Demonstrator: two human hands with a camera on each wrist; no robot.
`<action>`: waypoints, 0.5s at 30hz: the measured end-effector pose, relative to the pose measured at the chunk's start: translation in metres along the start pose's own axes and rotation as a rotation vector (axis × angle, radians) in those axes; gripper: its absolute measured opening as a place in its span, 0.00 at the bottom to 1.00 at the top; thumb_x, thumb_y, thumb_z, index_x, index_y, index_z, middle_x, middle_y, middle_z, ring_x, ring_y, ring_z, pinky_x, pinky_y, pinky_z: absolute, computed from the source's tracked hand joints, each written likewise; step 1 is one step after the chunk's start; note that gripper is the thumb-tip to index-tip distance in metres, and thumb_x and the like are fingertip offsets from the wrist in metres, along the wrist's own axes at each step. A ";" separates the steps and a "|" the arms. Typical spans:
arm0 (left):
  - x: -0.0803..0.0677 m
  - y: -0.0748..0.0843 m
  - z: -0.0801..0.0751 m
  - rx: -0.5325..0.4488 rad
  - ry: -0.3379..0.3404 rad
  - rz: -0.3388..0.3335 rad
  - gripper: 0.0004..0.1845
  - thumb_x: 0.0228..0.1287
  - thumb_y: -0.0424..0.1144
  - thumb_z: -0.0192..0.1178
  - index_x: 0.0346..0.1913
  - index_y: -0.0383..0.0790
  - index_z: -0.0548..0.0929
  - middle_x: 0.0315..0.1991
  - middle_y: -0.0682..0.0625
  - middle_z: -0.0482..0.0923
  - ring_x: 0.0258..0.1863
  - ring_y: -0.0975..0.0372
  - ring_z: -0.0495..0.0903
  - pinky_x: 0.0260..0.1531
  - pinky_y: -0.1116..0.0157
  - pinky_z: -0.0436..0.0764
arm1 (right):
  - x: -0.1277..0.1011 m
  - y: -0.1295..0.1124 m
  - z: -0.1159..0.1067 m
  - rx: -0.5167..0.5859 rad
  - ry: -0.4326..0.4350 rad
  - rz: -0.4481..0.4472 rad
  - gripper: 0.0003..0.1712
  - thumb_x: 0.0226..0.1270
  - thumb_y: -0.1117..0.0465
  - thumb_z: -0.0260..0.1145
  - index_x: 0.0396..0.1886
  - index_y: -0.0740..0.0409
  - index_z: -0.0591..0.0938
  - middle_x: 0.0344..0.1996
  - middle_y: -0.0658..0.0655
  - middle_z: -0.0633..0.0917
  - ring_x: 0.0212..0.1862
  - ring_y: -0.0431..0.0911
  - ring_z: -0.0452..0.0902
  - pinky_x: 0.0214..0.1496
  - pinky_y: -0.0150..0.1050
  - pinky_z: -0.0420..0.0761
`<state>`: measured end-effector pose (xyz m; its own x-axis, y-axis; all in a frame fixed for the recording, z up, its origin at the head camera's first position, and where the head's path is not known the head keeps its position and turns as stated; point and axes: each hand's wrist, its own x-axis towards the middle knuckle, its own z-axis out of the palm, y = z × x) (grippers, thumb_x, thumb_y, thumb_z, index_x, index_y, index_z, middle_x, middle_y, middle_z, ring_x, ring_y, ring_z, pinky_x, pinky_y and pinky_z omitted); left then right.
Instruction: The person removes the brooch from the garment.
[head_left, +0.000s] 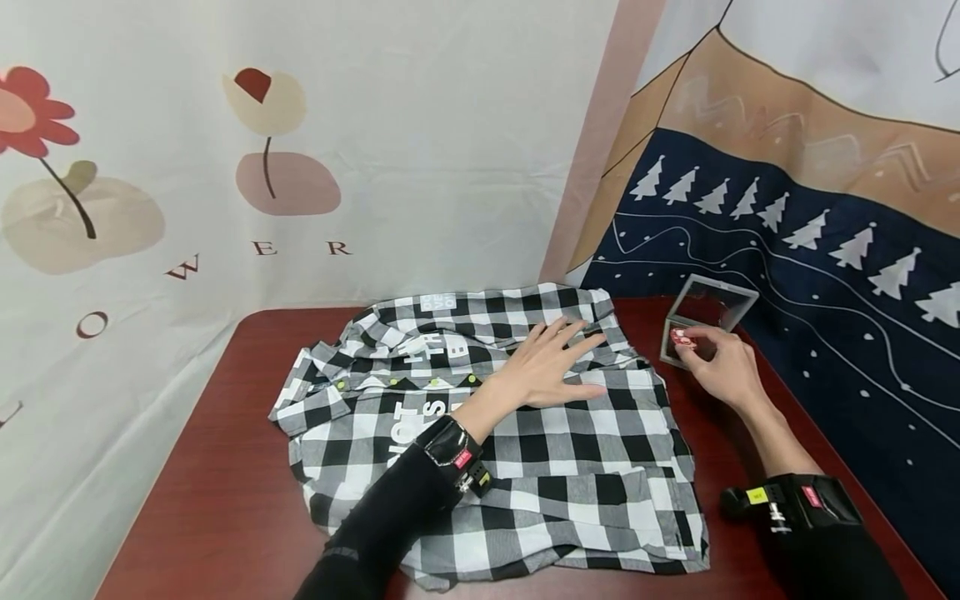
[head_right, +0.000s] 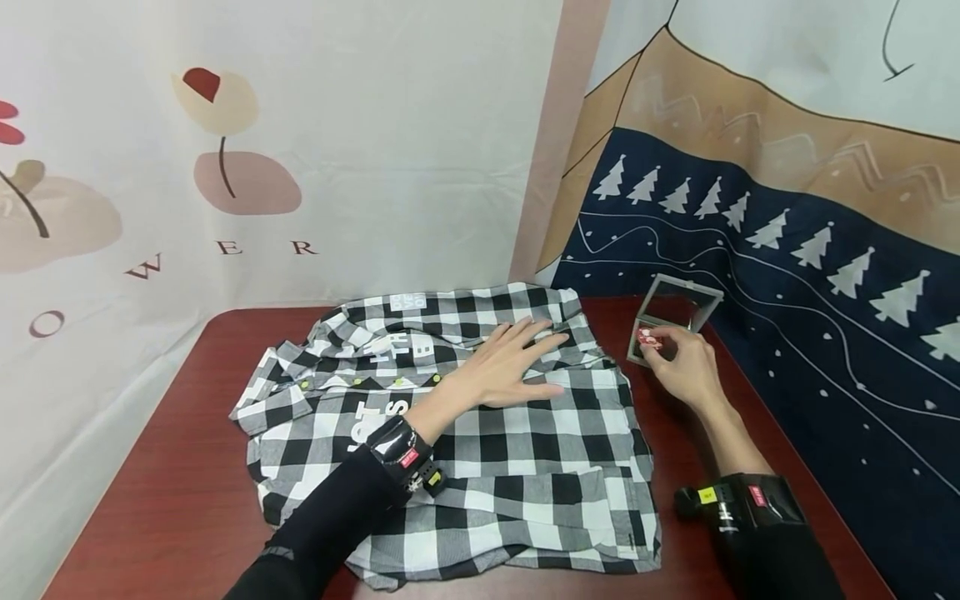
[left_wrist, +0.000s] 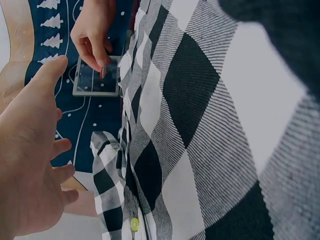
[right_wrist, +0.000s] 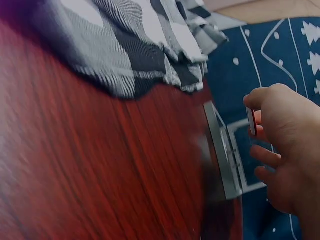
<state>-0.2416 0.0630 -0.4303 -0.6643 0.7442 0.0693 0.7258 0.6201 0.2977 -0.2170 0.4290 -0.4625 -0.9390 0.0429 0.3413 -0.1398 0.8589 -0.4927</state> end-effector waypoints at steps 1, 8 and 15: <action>0.000 0.000 0.000 0.000 -0.001 0.001 0.48 0.80 0.77 0.54 0.93 0.65 0.55 0.96 0.52 0.48 0.96 0.49 0.45 0.93 0.37 0.53 | 0.001 0.002 -0.001 -0.005 -0.004 0.014 0.18 0.81 0.55 0.73 0.61 0.60 0.90 0.45 0.67 0.90 0.35 0.44 0.77 0.35 0.32 0.72; 0.002 0.001 0.001 0.004 -0.001 0.006 0.47 0.81 0.78 0.53 0.93 0.64 0.56 0.95 0.49 0.50 0.96 0.46 0.47 0.93 0.36 0.54 | 0.006 0.018 0.000 -0.016 -0.037 0.111 0.23 0.85 0.52 0.69 0.65 0.65 0.88 0.53 0.74 0.88 0.45 0.61 0.81 0.42 0.44 0.73; 0.001 0.001 0.004 0.000 -0.010 0.015 0.47 0.81 0.77 0.54 0.93 0.65 0.55 0.95 0.49 0.50 0.95 0.45 0.48 0.93 0.36 0.54 | 0.007 0.028 0.001 -0.051 -0.038 0.110 0.22 0.84 0.53 0.69 0.63 0.67 0.88 0.53 0.77 0.89 0.48 0.66 0.81 0.46 0.50 0.73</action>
<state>-0.2410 0.0657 -0.4337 -0.6515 0.7559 0.0644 0.7357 0.6088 0.2968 -0.2282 0.4527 -0.4745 -0.9592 0.1196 0.2564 -0.0202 0.8751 -0.4835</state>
